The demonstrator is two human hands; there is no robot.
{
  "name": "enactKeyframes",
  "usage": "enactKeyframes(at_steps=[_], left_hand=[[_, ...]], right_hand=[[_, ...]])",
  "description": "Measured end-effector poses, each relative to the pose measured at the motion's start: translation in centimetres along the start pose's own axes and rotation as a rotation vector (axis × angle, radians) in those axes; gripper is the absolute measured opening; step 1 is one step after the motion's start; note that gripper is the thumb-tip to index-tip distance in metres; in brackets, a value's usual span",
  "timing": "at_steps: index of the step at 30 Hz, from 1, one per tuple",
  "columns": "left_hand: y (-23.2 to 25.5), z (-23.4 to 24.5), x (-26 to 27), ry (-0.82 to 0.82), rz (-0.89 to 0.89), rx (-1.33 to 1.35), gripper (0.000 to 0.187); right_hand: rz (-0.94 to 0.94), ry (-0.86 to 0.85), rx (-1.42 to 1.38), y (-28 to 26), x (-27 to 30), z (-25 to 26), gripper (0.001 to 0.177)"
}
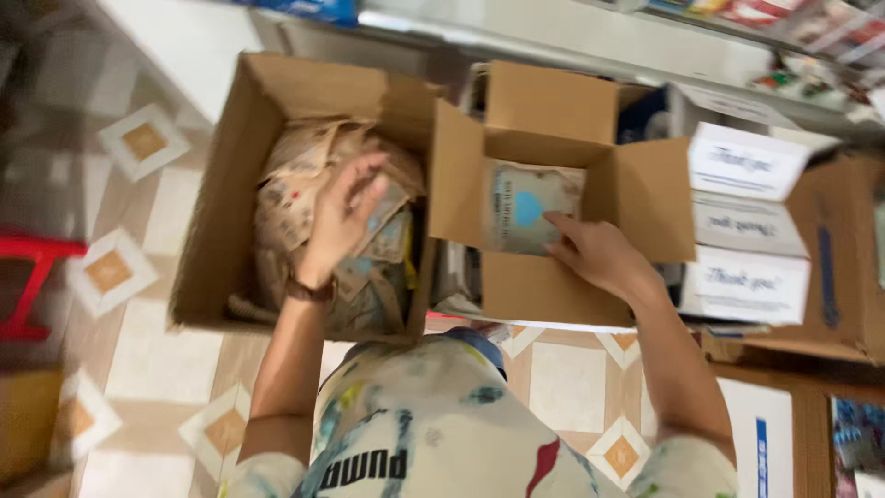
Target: The person transfers individually packaged face masks from a large open cardboard box into smaller white boxes labeled 'Thank you!'. They handle the masks one by one, placing them into the smaller boxes, and then stack the filled boxes on a nearby shelf.
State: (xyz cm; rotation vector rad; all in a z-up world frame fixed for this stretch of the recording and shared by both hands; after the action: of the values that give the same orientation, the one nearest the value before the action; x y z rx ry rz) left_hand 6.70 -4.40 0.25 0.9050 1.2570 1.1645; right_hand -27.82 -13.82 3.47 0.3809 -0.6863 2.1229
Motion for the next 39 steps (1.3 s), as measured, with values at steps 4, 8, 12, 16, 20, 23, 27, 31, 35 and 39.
enactKeyframes(at_steps=[4, 8, 12, 16, 20, 23, 27, 31, 35, 39], left_hand=[[-3.1, 6.4, 2.0, 0.199, 0.115, -0.250, 0.029], [-7.4, 9.4, 3.8, 0.154, 0.200, -0.473, 0.028], [-13.1, 12.7, 7.7, 0.142, 0.437, -0.549, 0.030], [-18.3, 16.1, 11.8, 0.008, 0.810, -0.677, 0.031], [-19.8, 16.7, 14.3, -0.066, 0.889, -0.768, 0.029], [-21.7, 15.8, 15.6, -0.266, 1.058, -0.827, 0.028], [-26.2, 15.0, 19.3, -0.342, 1.166, -0.905, 0.028], [-29.6, 15.1, 21.5, -0.314, 1.201, -0.975, 0.028], [-26.7, 15.2, 19.7, -0.376, 1.120, -1.037, 0.026], [-20.4, 15.1, 15.3, -0.347, 0.934, -0.851, 0.022]], right_hand=[[0.144, 0.310, -0.068, -5.5, 4.3, 0.6, 0.051], [0.163, 0.539, -0.213, -6.8, 5.3, -1.8, 0.033], [0.256, 0.611, -0.457, -5.3, 3.4, -4.2, 0.022], [0.220, 0.679, -0.536, -3.9, 3.1, -5.5, 0.018], [0.295, 0.677, -0.496, -4.2, 3.0, -5.8, 0.016], [0.301, 0.697, -0.428, -4.6, 3.0, -5.9, 0.016], [0.289, 0.698, -0.461, -4.7, 3.0, -6.1, 0.016], [0.280, 0.684, -0.445, -4.4, 2.9, -6.0, 0.017], [0.307, 0.677, -0.450, -4.4, 2.8, -6.1, 0.017], [0.306, 0.679, -0.430, -4.8, 3.0, -6.0, 0.017]])
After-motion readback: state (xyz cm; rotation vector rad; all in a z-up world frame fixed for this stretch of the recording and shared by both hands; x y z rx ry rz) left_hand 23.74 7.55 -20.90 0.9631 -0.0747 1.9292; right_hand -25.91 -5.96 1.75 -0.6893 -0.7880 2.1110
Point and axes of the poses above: each hand's wrist, its own x-axis away from the middle knuckle, its own z-axis out of the back of the hand, y = z × x, the point moved 7 cm from there along -x, towards the middle knuckle, and after that the axes turned 13 degrees about -y, right-handed, at the moved point
